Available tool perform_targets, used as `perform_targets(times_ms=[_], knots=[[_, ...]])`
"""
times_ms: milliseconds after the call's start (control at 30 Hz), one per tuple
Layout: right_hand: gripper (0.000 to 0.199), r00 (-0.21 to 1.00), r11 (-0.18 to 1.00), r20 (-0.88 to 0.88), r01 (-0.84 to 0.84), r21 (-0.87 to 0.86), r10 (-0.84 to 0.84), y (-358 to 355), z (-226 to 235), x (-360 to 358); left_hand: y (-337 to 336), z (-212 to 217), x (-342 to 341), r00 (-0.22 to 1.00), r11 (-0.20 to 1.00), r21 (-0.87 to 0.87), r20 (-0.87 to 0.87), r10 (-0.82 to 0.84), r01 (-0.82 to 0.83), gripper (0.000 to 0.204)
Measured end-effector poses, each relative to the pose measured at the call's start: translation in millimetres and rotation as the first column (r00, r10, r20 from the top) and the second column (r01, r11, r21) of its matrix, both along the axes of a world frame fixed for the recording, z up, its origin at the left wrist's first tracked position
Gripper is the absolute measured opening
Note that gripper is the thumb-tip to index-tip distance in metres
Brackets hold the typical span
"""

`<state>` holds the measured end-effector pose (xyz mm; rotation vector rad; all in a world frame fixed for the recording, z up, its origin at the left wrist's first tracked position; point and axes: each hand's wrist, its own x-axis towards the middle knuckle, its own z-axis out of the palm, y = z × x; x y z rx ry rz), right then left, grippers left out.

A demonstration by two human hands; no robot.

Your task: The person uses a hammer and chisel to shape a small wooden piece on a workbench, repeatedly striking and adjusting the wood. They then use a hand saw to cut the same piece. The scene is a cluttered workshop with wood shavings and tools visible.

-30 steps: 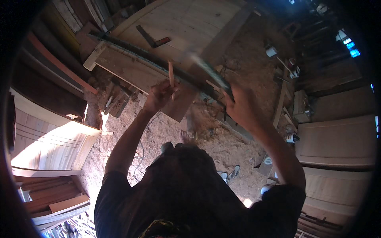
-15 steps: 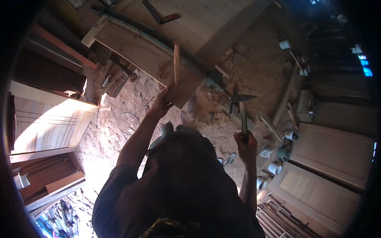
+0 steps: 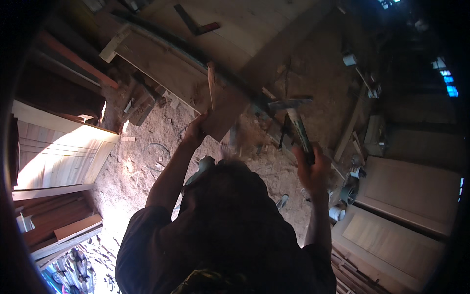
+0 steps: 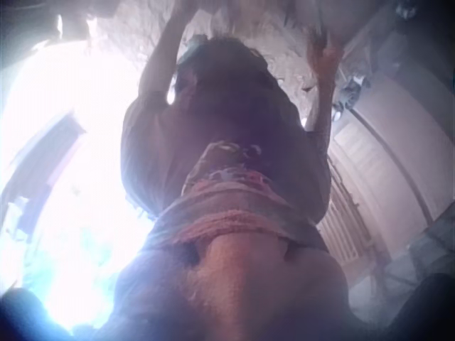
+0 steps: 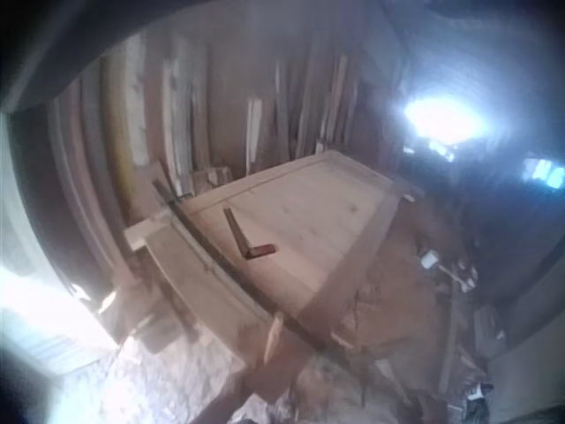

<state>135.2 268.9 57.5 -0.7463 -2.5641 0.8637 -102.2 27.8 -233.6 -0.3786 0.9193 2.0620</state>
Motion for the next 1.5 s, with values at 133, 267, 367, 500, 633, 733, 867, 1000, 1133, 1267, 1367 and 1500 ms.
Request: perform_targets(times_ms=[133,267,367,500,633,733,867,1000,1133,1267,1367,1500], knots=[[0.028,0.996,0.993,-0.057,-0.064,0.102,0.07,-6.0,70.1,-43.2,-12.9,49.8,4.5,0.794,0.625,-0.695,-0.577,-0.193,-0.354,0.067],[0.034,0.978,0.962,-0.1,-0.156,0.226,0.182,-25.6,111.5,-92.5,9.3,122.3,-2.0,0.262,0.74,-0.238,-0.961,-0.086,-0.628,0.055],[0.039,0.923,0.846,0.31,-0.345,0.407,0.228,-34.0,124.9,-112.8,19.6,161.1,-21.8,0.081,0.861,-0.175,-0.985,-0.155,-0.478,0.037],[0.045,0.963,0.875,0.27,-0.142,0.464,0.013,-29.4,176.3,-102.7,17.3,178.0,-31.3,-0.045,0.85,-0.27,-0.945,-0.325,-0.451,0.017],[0.046,0.993,0.788,-0.091,0.111,0.605,-0.071,-22.0,205.9,-98.7,15.3,175.4,-32.4,-0.052,0.882,-0.216,-0.964,-0.261,-0.419,0.016],[0.042,0.962,0.703,0.245,-0.256,0.664,0.118,-24.2,161.2,-104.0,15.6,173.4,-32.2,0.023,0.918,-0.211,-0.976,-0.216,-0.337,0.018],[0.039,0.699,0.767,0.701,-0.526,0.368,0.142,-4.9,102.8,-81.9,17.0,172.8,-32.9,0.048,0.927,-0.219,-0.975,-0.215,-0.303,0.019],[0.036,0.922,0.889,0.375,-0.247,0.385,0.094,36.5,96.4,-28.9,7.1,163.6,-35.9,-0.048,0.944,-0.184,-0.978,-0.204,-0.273,0.028],[0.027,0.992,0.995,0.082,0.095,0.023,-0.097,19.3,5.1,28.9,-31.1,125.4,-49.7,0.011,0.84,-0.311,-0.94,-0.342,-0.444,0.044],[0.017,0.896,0.909,0.217,0.411,-0.074,-0.388,-9.3,-79.7,85.1,-109.2,67.0,-92.9,0.399,0.547,-0.703,-0.71,-0.581,-0.455,0.064],[0.018,0.867,0.835,0.229,0.491,-0.248,-0.442,-27.7,-104.3,104.4,-149.1,29.2,-135.4,0.098,0.352,-0.76,-0.476,-0.874,-0.546,0.083],[0.018,0.946,0.937,-0.004,0.319,-0.143,-0.323,-40.6,-106.4,102.4,-152.7,-0.6,-190.4,-0.171,0.325,-0.697,-0.283,-0.944,-0.639,0.07]])
